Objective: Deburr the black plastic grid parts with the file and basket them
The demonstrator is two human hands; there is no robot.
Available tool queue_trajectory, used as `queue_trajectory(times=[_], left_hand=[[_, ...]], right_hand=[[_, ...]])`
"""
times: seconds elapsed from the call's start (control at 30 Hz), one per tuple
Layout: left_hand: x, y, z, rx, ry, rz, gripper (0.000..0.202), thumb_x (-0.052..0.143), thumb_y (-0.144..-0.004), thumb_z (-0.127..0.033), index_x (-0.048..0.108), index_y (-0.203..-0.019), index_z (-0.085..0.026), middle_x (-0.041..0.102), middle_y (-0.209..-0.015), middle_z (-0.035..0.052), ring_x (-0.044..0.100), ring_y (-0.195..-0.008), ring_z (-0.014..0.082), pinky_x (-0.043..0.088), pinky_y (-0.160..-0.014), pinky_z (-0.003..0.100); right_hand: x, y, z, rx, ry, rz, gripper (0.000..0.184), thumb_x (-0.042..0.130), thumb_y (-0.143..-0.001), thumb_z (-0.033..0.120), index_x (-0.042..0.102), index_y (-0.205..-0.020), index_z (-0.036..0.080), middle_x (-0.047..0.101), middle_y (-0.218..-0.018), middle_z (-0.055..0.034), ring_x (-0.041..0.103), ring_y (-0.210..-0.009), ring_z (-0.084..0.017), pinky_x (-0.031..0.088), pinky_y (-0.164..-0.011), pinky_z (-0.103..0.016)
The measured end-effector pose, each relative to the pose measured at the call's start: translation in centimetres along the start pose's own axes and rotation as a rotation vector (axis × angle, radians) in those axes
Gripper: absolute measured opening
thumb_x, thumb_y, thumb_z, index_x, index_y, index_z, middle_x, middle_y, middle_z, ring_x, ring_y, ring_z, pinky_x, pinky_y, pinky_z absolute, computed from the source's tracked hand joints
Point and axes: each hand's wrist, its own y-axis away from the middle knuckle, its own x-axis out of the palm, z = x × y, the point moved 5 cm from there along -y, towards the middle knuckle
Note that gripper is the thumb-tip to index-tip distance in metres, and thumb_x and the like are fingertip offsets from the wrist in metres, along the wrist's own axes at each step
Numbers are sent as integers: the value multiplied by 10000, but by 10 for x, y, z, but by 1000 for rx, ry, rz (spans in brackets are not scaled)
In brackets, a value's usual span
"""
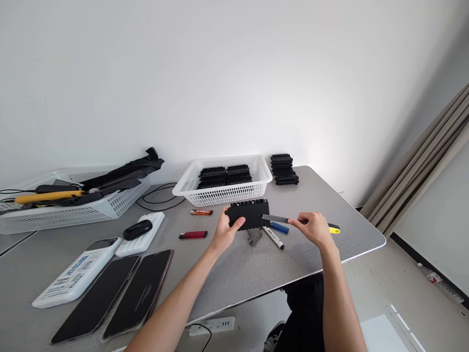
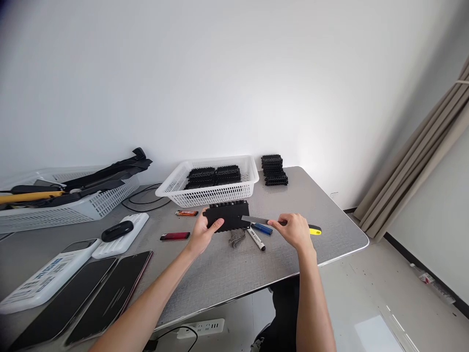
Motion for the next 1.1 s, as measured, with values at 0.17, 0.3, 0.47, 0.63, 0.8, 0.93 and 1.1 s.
queue_trajectory(times=[0.17, 0.3, 0.47, 0.63, 0.8, 0.93, 1.1], left_hand=[[1, 1, 1, -26, -6, 30, 437, 698, -753, -452, 461, -1025, -206, 656, -1046, 86, 616, -1047, 279, 481, -912, 432], [1, 0, 2, -16, -10, 24, 446, 707, -743, -456, 468, -1020, -202, 654, -1018, 79, 620, -1024, 275, 481, -910, 436], [-1, -2, 4, -3, 4, 1, 445, 708, -740, -457, 486, -1025, -198, 652, -1067, 91, 607, -1070, 281, 468, -944, 438], [3, -1, 6, -28, 38, 25, 439, 710, -746, -440, 480, -1031, -197, 655, -1048, 87, 616, -1054, 277, 476, -937, 442], [9, 3, 7, -61, 124, 63, 440, 709, -747, -432, 481, -1049, -207, 644, -1107, 83, 598, -1091, 276, 463, -961, 433], [16, 8, 8, -87, 159, 119, 386, 686, -781, -413, 487, -1040, -208, 646, -1056, 68, 600, -1057, 261, 465, -941, 418], [22, 12, 7, -107, 218, 140, 350, 673, -800, -408, 489, -1015, -202, 639, -1051, 68, 593, -1047, 258, 452, -945, 418]], right_hand=[[3, 0, 4, -25, -8, 6, 628, 416, -828, 734, 548, -529, 198, 499, -473, -2, 370, -454, -111, 261, -499, -244], [4, 0, 4, -17, -26, 18, 620, 437, -816, 732, 536, -519, 197, 494, -477, -1, 356, -453, -110, 260, -494, -245], [-6, 1, -6, 38, -135, -5, 604, 488, -800, 715, 502, -516, 182, 431, -476, 19, 331, -480, -101, 248, -500, -241], [-5, 0, 18, 37, -287, -49, 529, 509, -806, 663, 536, -599, 177, 415, -516, 29, 345, -498, -97, 263, -491, -226], [8, 2, 49, 91, -333, -86, 452, 591, -749, 649, 580, -737, 198, 467, -532, 37, 408, -493, -111, 285, -495, -218], [15, 3, 60, 105, -260, -149, 486, 602, -716, 683, 533, -696, 202, 475, -532, 38, 421, -483, -108, 279, -493, -218], [18, 3, 55, 134, -286, -157, 462, 622, -720, 650, 511, -678, 204, 474, -531, 44, 424, -484, -112, 270, -488, -216]])
